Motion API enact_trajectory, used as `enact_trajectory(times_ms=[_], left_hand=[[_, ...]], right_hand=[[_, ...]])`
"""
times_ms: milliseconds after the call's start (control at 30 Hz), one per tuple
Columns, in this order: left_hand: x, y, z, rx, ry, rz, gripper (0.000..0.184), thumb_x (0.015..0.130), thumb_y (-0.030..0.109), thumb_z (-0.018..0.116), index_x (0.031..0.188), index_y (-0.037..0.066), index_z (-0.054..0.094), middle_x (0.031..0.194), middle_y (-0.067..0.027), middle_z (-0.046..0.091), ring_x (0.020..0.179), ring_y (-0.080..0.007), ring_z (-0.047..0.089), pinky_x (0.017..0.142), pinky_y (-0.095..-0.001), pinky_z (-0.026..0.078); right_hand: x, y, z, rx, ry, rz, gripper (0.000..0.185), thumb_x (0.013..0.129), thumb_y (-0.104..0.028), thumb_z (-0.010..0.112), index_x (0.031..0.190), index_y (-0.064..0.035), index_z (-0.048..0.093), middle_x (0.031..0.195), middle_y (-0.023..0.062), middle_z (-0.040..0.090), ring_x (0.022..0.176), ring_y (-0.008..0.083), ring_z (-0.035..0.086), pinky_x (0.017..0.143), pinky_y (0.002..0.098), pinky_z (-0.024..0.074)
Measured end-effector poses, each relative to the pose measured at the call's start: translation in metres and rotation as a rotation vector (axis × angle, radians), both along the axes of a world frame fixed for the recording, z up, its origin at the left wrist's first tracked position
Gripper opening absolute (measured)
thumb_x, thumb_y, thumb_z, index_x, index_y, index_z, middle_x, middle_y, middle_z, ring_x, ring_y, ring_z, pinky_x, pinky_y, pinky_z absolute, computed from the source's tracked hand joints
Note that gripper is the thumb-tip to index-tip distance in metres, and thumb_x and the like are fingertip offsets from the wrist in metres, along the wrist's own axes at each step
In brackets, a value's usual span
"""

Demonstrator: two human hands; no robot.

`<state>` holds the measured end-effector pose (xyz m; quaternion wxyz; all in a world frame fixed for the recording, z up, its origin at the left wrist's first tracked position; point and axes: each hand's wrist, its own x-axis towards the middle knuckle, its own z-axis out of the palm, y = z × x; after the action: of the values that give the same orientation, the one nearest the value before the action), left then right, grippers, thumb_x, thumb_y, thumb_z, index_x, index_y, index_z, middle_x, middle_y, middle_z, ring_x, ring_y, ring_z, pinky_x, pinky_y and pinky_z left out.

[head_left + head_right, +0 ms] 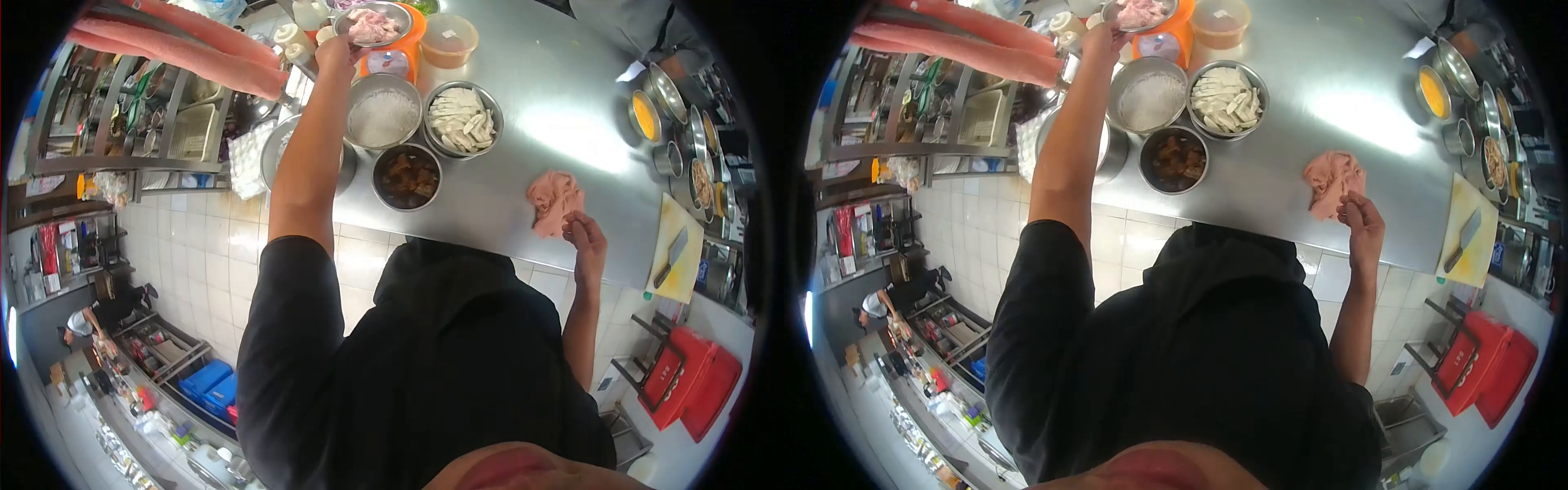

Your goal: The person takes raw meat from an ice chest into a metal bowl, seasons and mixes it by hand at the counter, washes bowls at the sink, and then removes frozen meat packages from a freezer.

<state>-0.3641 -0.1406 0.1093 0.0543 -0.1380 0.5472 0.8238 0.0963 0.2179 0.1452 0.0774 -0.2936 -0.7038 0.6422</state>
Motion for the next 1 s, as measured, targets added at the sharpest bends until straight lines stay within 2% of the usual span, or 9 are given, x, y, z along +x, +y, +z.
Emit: enact_trajectory(times_ms=[167, 367, 400, 500, 800, 1000], left_hand=[[-0.002, -0.003, -0.003, -0.022, -0.076, -0.001, 0.020, 0.086, 0.002, 0.051, 0.099, -0.013, 0.051, 0.091, -0.0197, 0.059, 0.073, -0.0283, 0.063, 0.056, -0.0353, 0.061], [0.006, -0.008, 0.003, -0.069, -0.082, -0.066, 0.025, 0.086, 0.006, 0.056, 0.100, -0.013, 0.050, 0.090, -0.0190, 0.055, 0.075, -0.0309, 0.064, 0.057, -0.0361, 0.061], [0.006, -0.009, 0.001, -0.054, -0.047, -0.082, 0.033, 0.085, 0.012, 0.060, 0.104, -0.013, 0.048, 0.096, -0.0204, 0.052, 0.075, -0.0332, 0.064, 0.057, -0.0365, 0.061], [0.006, -0.010, 0.001, -0.061, -0.047, -0.092, 0.041, 0.084, 0.017, 0.062, 0.108, -0.013, 0.046, 0.103, -0.0218, 0.049, 0.075, -0.0348, 0.064, 0.057, -0.0371, 0.061], [0.016, -0.013, 0.006, -0.092, -0.032, -0.034, 0.045, 0.083, 0.020, 0.062, 0.110, -0.012, 0.046, 0.105, -0.0207, 0.048, 0.080, -0.0345, 0.062, 0.058, -0.0368, 0.060], [0.008, -0.008, -0.004, -0.045, -0.007, -0.097, 0.030, 0.084, 0.005, 0.056, 0.106, -0.013, 0.048, 0.099, -0.0191, 0.054, 0.081, -0.0313, 0.063, 0.061, -0.0352, 0.061]], right_hand=[[0.012, -0.020, 0.001, 0.004, -0.018, -0.097, 0.030, 0.089, -0.011, 0.056, 0.114, 0.0061, 0.057, 0.099, 0.0099, 0.063, 0.081, 0.0136, 0.059, 0.074, 0.0272, 0.0488], [0.001, -0.036, 0.000, -0.004, -0.025, -0.066, 0.031, 0.088, -0.011, 0.056, 0.113, 0.0072, 0.057, 0.099, 0.0111, 0.064, 0.083, 0.0141, 0.060, 0.074, 0.0279, 0.0494], [-0.003, -0.039, 0.002, 0.004, -0.033, -0.055, 0.031, 0.088, -0.011, 0.056, 0.113, 0.0074, 0.057, 0.099, 0.0112, 0.064, 0.083, 0.0142, 0.060, 0.074, 0.0279, 0.0495], [-0.015, -0.042, 0.001, 0.016, -0.030, -0.008, 0.030, 0.088, -0.011, 0.057, 0.112, 0.0075, 0.057, 0.098, 0.0110, 0.064, 0.082, 0.0140, 0.060, 0.072, 0.0268, 0.0493], [-0.020, -0.043, -0.011, -0.001, -0.016, 0.018, 0.025, 0.089, -0.009, 0.056, 0.110, 0.0035, 0.060, 0.091, 0.0062, 0.065, 0.079, 0.0120, 0.062, 0.071, 0.0260, 0.0490], [-0.017, -0.046, -0.010, -0.002, 0.010, 0.031, 0.021, 0.087, -0.008, 0.056, 0.105, 0.0029, 0.062, 0.090, 0.0060, 0.064, 0.078, 0.0114, 0.061, 0.070, 0.0260, 0.0487]])
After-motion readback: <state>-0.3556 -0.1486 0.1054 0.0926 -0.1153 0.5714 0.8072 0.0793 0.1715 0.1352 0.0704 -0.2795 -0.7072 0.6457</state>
